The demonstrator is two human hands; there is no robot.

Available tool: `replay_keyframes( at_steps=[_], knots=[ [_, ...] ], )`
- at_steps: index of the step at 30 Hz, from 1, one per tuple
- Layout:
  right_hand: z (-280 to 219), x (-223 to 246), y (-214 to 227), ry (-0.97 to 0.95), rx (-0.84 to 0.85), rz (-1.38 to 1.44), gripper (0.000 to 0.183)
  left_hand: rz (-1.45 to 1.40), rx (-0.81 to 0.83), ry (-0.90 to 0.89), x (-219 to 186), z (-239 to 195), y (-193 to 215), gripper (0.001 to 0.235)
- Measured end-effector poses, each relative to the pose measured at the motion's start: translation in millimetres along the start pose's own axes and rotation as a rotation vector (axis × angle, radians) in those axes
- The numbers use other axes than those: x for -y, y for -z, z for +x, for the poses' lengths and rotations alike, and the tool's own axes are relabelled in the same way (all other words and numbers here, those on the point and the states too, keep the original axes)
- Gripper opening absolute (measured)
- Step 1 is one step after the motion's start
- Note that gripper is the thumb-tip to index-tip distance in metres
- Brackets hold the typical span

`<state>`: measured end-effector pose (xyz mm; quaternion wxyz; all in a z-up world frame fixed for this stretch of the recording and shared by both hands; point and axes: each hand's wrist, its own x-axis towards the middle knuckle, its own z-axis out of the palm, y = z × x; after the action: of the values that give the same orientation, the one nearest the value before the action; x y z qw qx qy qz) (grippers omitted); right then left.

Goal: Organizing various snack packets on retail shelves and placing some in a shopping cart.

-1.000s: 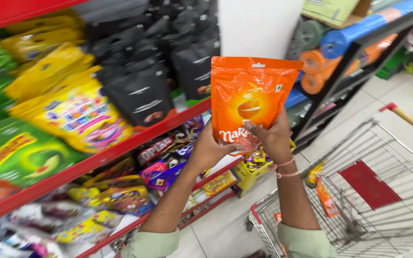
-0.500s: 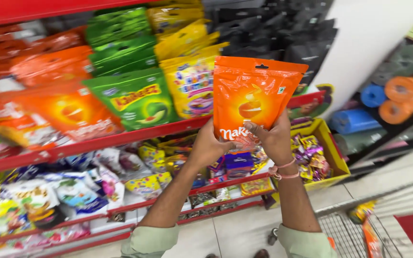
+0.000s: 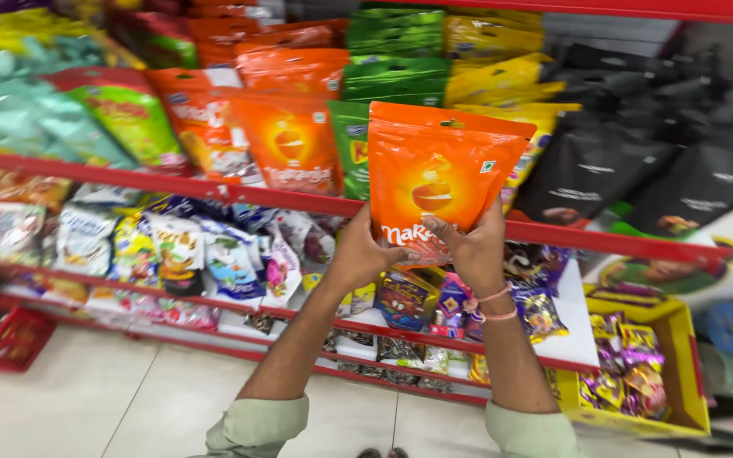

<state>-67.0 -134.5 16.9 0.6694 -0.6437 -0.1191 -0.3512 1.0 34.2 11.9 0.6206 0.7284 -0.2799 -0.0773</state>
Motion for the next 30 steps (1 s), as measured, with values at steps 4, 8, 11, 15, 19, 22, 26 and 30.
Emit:
replay_keyframes(
  at_steps=[4, 8, 11, 15, 19, 22, 26, 30],
  knots=[
    [9.9, -14.4, -33.0, -0.008, 0.061, 0.052, 0.070, -0.130, -0.054, -0.079, 19.8, -4.0, 31.8, 0.079],
    [16.7, -29.7, -65.8, -0.017, 0.095, 0.023, 0.066, -0.119, -0.120, -0.073, 28.6, -8.8, 64.6, 0.079],
    [22.1, -40.6, -90.1, -0.036, 0.115, 0.059, 0.066, -0.051, -0.187, -0.055, 29.8, -10.6, 87.8, 0.079],
    [32.7, -50.2, -123.8, 0.018, 0.128, 0.059, 0.067, -0.040, -0.218, -0.084, 35.9, -5.2, 121.1, 0.081],
    [38.6, -56.3, -155.5, -0.022, 0.094, 0.041, 0.068, -0.016, -0.233, -0.047, 36.8, 1.4, 152.6, 0.081],
    [38.6, -64.3, -174.3, -0.023, 0.030, -0.011, 0.068, -0.059, -0.201, -0.108, 52.6, 11.2, 171.7, 0.076],
    [39.2, -65.1, -193.1, 0.009, -0.089, -0.235, 0.072, -0.081, -0.206, -0.140, 74.6, 31.9, 186.1, 0.071],
    [33.4, -80.4, -198.3, -0.093, -0.162, -0.365, 0.072, -0.002, -0.226, -0.114, 75.7, 38.3, 191.4, 0.071]
  ],
)
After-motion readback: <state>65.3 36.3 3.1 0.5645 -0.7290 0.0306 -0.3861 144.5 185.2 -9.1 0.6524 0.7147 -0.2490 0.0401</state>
